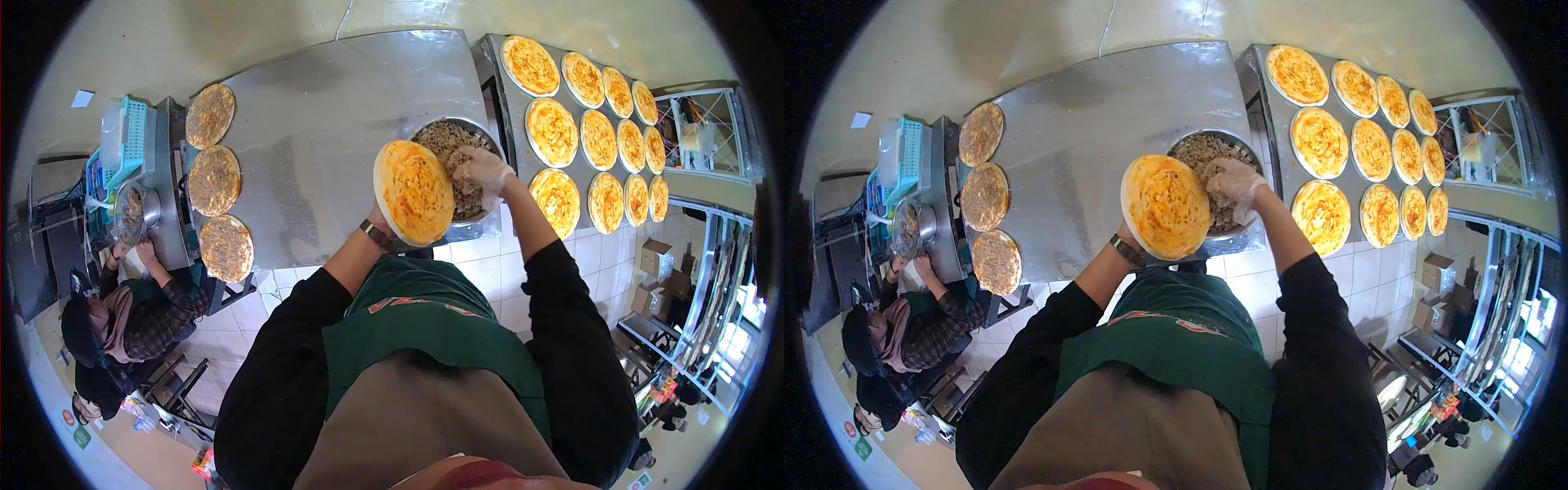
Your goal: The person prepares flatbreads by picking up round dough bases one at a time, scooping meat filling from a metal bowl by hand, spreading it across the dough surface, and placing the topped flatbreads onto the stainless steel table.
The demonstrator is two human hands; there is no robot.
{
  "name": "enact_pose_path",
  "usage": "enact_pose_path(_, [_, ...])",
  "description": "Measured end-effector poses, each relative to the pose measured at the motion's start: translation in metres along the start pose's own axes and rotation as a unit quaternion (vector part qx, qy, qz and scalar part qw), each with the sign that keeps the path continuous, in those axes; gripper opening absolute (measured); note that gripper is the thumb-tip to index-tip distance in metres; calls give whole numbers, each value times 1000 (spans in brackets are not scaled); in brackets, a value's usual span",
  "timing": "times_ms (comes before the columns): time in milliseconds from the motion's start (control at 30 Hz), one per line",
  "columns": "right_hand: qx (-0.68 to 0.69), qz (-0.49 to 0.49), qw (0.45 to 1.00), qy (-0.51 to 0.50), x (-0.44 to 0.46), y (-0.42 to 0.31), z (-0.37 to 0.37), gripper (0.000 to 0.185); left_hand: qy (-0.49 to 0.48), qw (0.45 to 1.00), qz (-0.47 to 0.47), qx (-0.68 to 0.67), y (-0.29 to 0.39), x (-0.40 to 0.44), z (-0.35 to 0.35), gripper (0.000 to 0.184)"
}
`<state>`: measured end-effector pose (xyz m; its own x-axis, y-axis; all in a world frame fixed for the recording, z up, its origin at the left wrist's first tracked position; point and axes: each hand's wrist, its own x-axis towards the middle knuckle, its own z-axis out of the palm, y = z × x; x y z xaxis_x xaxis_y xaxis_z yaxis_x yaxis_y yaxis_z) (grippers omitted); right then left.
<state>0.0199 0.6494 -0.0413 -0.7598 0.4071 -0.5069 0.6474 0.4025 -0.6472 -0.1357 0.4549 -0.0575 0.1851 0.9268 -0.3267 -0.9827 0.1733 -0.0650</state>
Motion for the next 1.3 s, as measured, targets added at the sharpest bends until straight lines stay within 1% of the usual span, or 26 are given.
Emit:
enact_pose_path(67, [211,30,975,-63,-5,-10,-7,49,-20,1000,-17,-3,-4,3,8,61])
enact_pose_path(100, [61,-70,995,-31,-4,-11,-10,46,-44,999,-12,7,-6,9,3,60])
enact_pose_path(133, [61,-69,995,-29,-10,-26,-15,46,-69,997,-7,17,-7,13,3,60])
enact_pose_path(200, [51,-75,996,-9,-20,-54,-23,44,-66,998,-18,5,-13,22,6,59])
enact_pose_path(233, [60,-42,997,-1,-14,-53,-18,44,-61,998,-28,-7,-14,24,9,59])
enact_pose_path(367, [45,-31,998,-8,-20,-70,-35,45,-78,996,-32,-11,-17,22,23,59])
enact_pose_path(467, [-11,-6,1000,-14,-30,-61,-38,44,-77,996,-38,-20,-17,20,23,60])
enact_pose_path(533, [-51,-43,997,40,-29,-40,-26,38,-54,997,-43,-26,-17,18,23,60])
enact_pose_path(567, [-51,-44,997,39,-30,-36,-20,38,-53,997,-42,-25,-17,17,21,60])
enact_pose_path(633, [89,-78,989,88,-44,-38,-5,42,-39,999,-28,-7,-17,16,17,60])
enact_pose_path(667, [90,-78,989,88,-51,-41,6,42,-38,999,-27,-6,-18,15,16,60])
enact_pose_path(733, [43,-201,969,139,-62,-42,28,54,-21,1000,2,14,-19,13,16,59])
enact_pose_path(767, [-1,-195,973,125,-62,-32,39,59,-20,1000,0,15,-19,11,14,59])
enact_pose_path(800, [1,-194,973,126,-61,-22,46,59,-14,1000,-3,7,-18,9,9,59])
enact_pose_path(867, [16,-12,982,185,-61,-7,54,60,-8,1000,-7,1,-18,6,7,59])
enact_pose_path(900, [15,-36,975,219,-60,-3,56,61,-20,1000,-4,0,-19,5,10,58])
enact_pose_path(933, [17,-38,975,220,-65,-17,53,61,-31,1000,-2,-1,-19,4,11,57])
enact_pose_path(1000, [45,-191,952,234,-81,-51,50,64,-16,1000,13,12,-21,4,10,57])
enact_pose_path(1033, [36,-230,950,207,-87,-64,49,66,-5,999,27,24,-22,3,10,57])
enact_pose_path(1067, [37,-227,950,210,-86,-59,56,66,-5,999,24,24,-24,3,11,57])
enact_pose_path(1133, [-51,-143,954,260,-77,-45,74,67,23,999,24,29,-23,4,13,58])
enact_pose_path(1167, [-16,-66,968,242,-76,-36,77,70,20,999,25,30,-22,7,12,58])
enact_pose_path(1200, [-16,-67,968,242,-76,-32,74,70,13,999,27,31,-23,7,8,59])
enact_pose_path(1233, [96,-1,973,208,-76,-27,69,71,7,999,28,33,-23,7,3,59])
enact_pose_path(1267, [206,66,961,169,-75,-22,64,72,7,999,27,33,-22,7,-2,59])
enact_pose_path(1300, [-2,64,989,131,-70,-11,67,67,12,999,33,40,-21,5,-3,60])
